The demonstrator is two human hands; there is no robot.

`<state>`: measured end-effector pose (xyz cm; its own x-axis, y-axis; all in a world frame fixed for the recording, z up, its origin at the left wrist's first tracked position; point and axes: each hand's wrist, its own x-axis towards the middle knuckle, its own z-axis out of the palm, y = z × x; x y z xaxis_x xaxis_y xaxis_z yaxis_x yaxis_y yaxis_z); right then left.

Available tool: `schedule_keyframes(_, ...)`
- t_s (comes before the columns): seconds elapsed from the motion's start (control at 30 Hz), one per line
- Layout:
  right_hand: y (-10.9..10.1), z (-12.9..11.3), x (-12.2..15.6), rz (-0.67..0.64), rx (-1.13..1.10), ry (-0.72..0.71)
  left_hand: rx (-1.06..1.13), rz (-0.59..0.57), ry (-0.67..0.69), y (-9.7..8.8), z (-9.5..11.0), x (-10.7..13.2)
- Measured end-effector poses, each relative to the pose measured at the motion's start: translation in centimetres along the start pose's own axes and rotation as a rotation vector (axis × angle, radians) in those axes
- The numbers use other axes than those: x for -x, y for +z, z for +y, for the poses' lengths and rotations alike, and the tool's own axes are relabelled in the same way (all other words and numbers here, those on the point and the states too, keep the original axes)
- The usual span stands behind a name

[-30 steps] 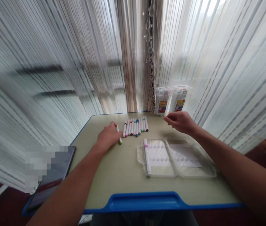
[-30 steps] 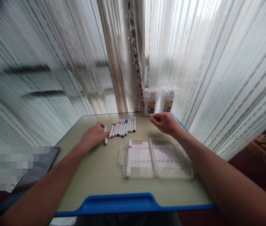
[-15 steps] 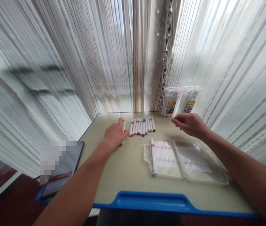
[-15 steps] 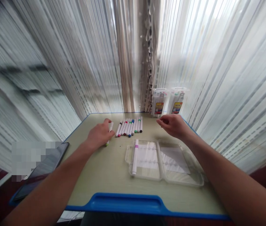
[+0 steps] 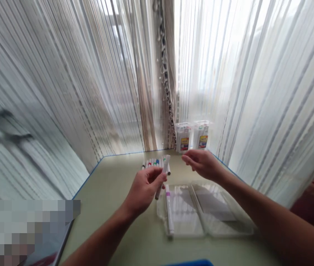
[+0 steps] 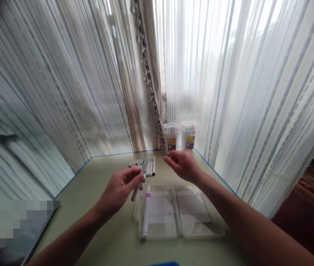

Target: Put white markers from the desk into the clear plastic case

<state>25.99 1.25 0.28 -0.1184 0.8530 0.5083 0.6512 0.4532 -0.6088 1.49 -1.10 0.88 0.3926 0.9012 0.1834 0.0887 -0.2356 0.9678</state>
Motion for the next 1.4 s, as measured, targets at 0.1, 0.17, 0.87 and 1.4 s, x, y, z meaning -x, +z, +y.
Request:
schedule_keyframes(0.1,0.5,-1.0,0.3,-0.034,-0.227,0.036,0.0,-0.034,-0.089,0.1,0.6,-0.5)
schedule_keyframes(0.17,0.8,-1.8,0.6,-0.038,-0.449,0.074,0.003,-0.078,-0.087,0.1,0.5,-0.7)
schedule_keyframes(0.87,2.2,-3.4,1.9,-0.048,-0.925,0.321,0.23,0.156,0.008,-1.2,-1.1,0.9)
schedule_keyframes(1.4,2.9,-4.5,2.8,-0.393,-0.803,0.242,-0.179,-0.229,0.088,0.6,-0.6,2.5)
